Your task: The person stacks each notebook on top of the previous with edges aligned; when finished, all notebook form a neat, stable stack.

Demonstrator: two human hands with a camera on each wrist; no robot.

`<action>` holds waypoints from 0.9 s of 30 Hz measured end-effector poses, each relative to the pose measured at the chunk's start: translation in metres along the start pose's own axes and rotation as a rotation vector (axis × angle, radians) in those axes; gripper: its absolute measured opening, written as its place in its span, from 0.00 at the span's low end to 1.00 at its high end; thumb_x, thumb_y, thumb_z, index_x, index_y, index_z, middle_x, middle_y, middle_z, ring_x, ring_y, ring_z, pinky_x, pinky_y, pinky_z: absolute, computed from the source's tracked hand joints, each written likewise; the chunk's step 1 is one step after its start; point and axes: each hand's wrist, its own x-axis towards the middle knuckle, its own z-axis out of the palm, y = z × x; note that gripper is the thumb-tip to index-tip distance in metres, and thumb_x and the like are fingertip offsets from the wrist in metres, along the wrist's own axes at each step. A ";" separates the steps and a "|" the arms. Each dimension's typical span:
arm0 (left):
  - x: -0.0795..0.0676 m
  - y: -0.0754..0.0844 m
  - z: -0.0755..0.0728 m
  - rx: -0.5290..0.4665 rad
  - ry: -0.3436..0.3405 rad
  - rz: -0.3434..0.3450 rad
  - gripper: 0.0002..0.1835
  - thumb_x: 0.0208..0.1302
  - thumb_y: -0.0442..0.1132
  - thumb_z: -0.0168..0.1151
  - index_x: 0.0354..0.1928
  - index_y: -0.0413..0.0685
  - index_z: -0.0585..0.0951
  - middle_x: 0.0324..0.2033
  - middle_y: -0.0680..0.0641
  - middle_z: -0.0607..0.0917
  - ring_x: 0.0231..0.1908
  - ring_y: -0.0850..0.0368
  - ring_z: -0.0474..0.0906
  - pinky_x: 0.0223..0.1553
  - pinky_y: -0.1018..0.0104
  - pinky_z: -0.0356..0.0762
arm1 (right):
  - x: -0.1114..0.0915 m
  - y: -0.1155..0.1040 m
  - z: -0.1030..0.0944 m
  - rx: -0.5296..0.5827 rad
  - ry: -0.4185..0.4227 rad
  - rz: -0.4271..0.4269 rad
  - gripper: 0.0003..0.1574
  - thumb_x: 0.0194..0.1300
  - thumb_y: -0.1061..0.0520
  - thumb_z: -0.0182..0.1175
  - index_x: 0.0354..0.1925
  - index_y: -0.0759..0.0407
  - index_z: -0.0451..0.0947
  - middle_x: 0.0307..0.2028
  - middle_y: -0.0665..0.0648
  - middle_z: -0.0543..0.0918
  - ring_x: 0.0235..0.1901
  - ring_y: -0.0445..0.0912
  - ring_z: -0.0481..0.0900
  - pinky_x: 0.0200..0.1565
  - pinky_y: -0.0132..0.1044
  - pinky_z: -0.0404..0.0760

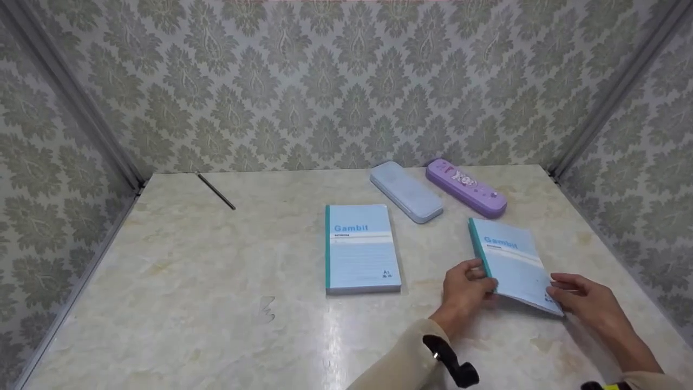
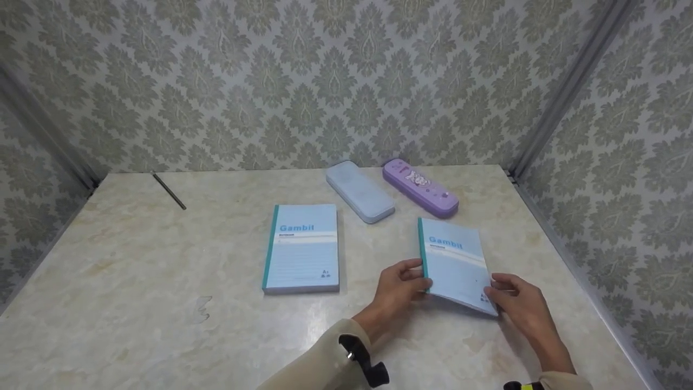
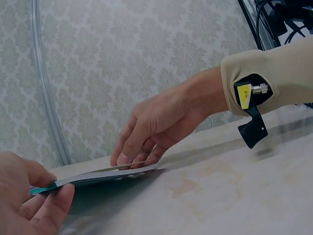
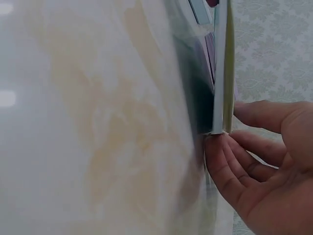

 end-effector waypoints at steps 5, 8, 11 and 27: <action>-0.003 0.008 0.001 -0.031 0.014 -0.023 0.22 0.61 0.19 0.70 0.57 0.37 0.84 0.37 0.46 0.87 0.32 0.49 0.88 0.39 0.52 0.89 | 0.000 -0.004 -0.005 0.018 -0.066 0.030 0.53 0.77 0.33 0.60 0.76 0.74 0.62 0.52 0.59 0.84 0.41 0.37 0.80 0.40 0.33 0.83; -0.004 0.011 -0.002 -0.033 0.029 -0.008 0.22 0.60 0.19 0.71 0.56 0.39 0.85 0.36 0.47 0.86 0.33 0.50 0.87 0.39 0.52 0.89 | -0.003 -0.004 -0.006 0.037 -0.086 -0.014 0.52 0.77 0.35 0.61 0.77 0.73 0.62 0.48 0.53 0.84 0.41 0.36 0.81 0.41 0.34 0.82; -0.005 0.012 -0.007 0.003 0.038 0.028 0.20 0.59 0.19 0.72 0.52 0.41 0.87 0.36 0.48 0.85 0.33 0.52 0.86 0.39 0.52 0.89 | -0.007 -0.005 -0.005 0.073 -0.078 -0.080 0.47 0.79 0.40 0.62 0.77 0.72 0.63 0.48 0.48 0.84 0.43 0.33 0.81 0.43 0.32 0.82; -0.014 0.028 -0.047 0.293 -0.013 0.242 0.18 0.63 0.28 0.75 0.55 0.45 0.88 0.41 0.56 0.88 0.38 0.66 0.85 0.39 0.69 0.86 | -0.017 -0.037 0.012 0.093 0.088 -0.186 0.44 0.74 0.38 0.67 0.74 0.64 0.72 0.53 0.47 0.83 0.46 0.27 0.79 0.44 0.25 0.81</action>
